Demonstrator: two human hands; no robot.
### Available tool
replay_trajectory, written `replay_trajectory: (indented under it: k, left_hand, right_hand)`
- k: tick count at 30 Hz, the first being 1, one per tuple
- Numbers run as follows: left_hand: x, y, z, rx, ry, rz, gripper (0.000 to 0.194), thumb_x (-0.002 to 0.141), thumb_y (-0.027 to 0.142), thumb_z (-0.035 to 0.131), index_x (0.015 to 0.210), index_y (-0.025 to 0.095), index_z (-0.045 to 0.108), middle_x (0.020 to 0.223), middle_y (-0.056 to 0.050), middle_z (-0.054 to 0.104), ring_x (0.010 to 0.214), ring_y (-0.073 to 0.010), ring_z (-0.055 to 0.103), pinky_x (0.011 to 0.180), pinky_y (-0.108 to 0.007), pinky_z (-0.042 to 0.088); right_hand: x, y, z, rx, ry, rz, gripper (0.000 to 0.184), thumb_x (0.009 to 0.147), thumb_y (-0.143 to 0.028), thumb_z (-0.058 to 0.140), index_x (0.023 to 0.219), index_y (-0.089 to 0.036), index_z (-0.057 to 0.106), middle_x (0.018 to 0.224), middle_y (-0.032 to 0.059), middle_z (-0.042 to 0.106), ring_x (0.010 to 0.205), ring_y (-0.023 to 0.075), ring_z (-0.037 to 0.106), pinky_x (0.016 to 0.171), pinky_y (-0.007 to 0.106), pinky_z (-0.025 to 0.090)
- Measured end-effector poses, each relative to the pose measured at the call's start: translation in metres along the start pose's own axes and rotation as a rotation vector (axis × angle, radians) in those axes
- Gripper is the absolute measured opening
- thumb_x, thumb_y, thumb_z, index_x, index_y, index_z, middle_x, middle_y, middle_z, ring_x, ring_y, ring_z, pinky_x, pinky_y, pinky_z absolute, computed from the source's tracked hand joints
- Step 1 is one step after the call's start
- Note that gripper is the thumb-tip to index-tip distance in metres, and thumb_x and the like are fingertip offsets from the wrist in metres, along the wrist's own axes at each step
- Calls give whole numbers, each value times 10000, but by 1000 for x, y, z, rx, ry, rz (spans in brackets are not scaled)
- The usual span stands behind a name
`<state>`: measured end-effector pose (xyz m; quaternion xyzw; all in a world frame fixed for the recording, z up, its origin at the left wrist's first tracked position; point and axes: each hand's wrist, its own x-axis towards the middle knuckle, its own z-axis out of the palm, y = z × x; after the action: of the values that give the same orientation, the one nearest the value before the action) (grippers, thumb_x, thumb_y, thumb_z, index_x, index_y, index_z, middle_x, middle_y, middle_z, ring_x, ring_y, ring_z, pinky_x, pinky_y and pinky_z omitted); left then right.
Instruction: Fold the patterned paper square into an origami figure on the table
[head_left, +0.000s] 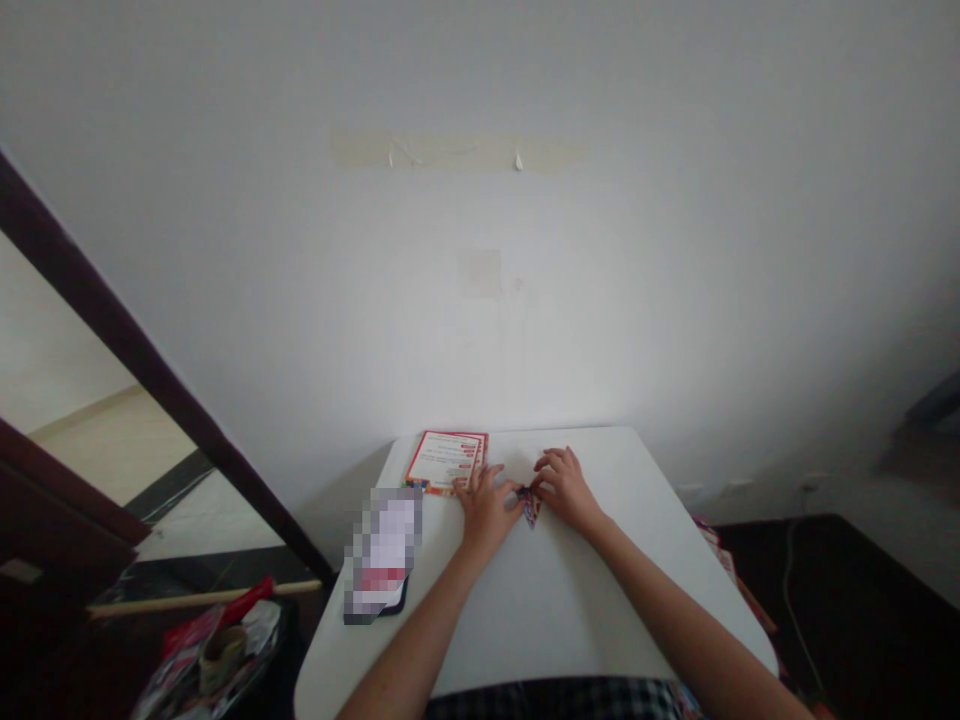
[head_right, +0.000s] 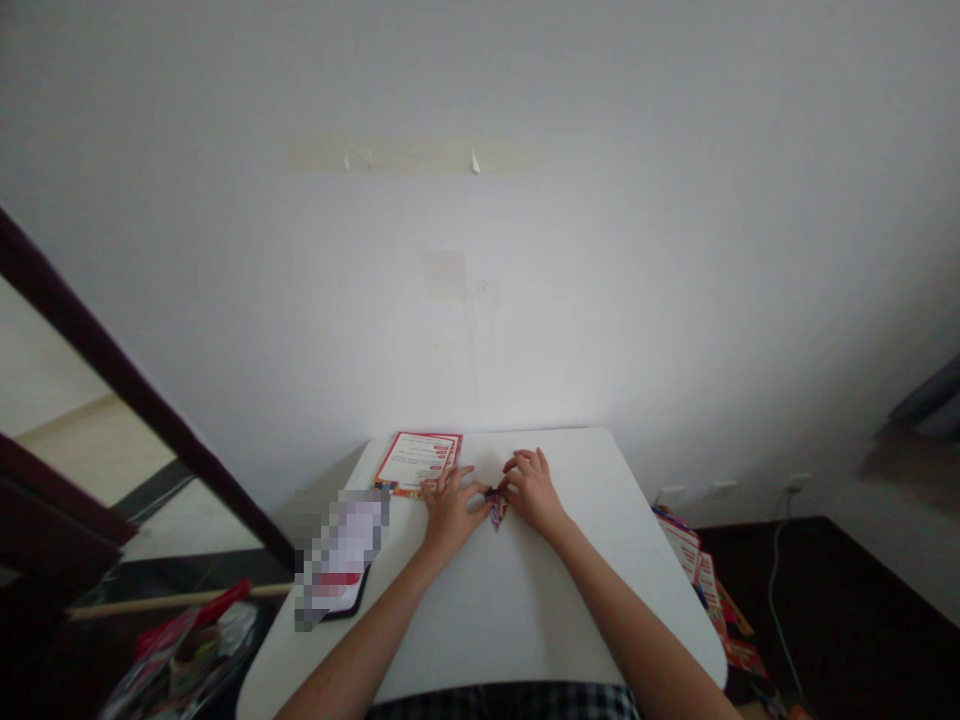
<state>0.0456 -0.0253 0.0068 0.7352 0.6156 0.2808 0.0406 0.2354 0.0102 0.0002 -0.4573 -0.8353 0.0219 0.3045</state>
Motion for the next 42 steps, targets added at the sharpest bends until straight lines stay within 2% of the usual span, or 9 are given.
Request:
replay_trajectory:
  k: [6,14,20,27,32,42]
  left_hand:
    - [-1,0,0,8,-16,3,133,796,377,719,924,358,751,1370,-1,576,1365,-318,370,1128,-702,114]
    - [-2,0,-2,28,-31,12,138,800,379,713,931,351,745,1389,1,559,1371,-327,354,1116,-730,95]
    - [-2,0,-2,45,-23,30,235,811,376,699,1041,415,728,1412,5,545,1362,-337,365,1099,-739,125]
    - [-3,-2,-2,48,-30,57,220,832,411,673,1040,456,730,1422,23,539,1367,-333,350,1113,-745,51]
    - [-4,-1,-5,73,-37,51,215,833,427,672,1036,470,727,1416,29,545,1365,-329,342,1105,-763,6]
    - [-7,3,-9,95,-44,62,193,854,421,642,1019,464,733,1420,38,554,1370,-336,355,1111,-763,-23]
  right_hand:
    - [-10,-9,-10,-51,-15,-40,113,869,-244,658,927,-313,726,1003,2,690,1244,236,477,1171,601,144]
    - [-18,-12,-6,-98,-13,-38,244,875,-227,651,1028,-402,724,936,-18,711,1268,239,467,1185,619,66]
    - [-20,-11,-4,-122,-42,-41,259,877,-222,648,1040,-410,718,906,-22,708,1274,233,465,1188,617,54]
    - [-21,-16,-5,-182,-55,-2,382,921,-237,581,1260,-408,616,987,26,682,1272,243,467,1179,629,97]
    - [-21,-20,-5,-205,-108,25,384,921,-237,577,1245,-438,624,1032,31,665,1300,258,435,1178,634,93]
    - [-21,-27,-10,-176,-123,54,384,926,-228,553,1223,-458,631,1064,19,672,1335,265,398,1172,656,27]
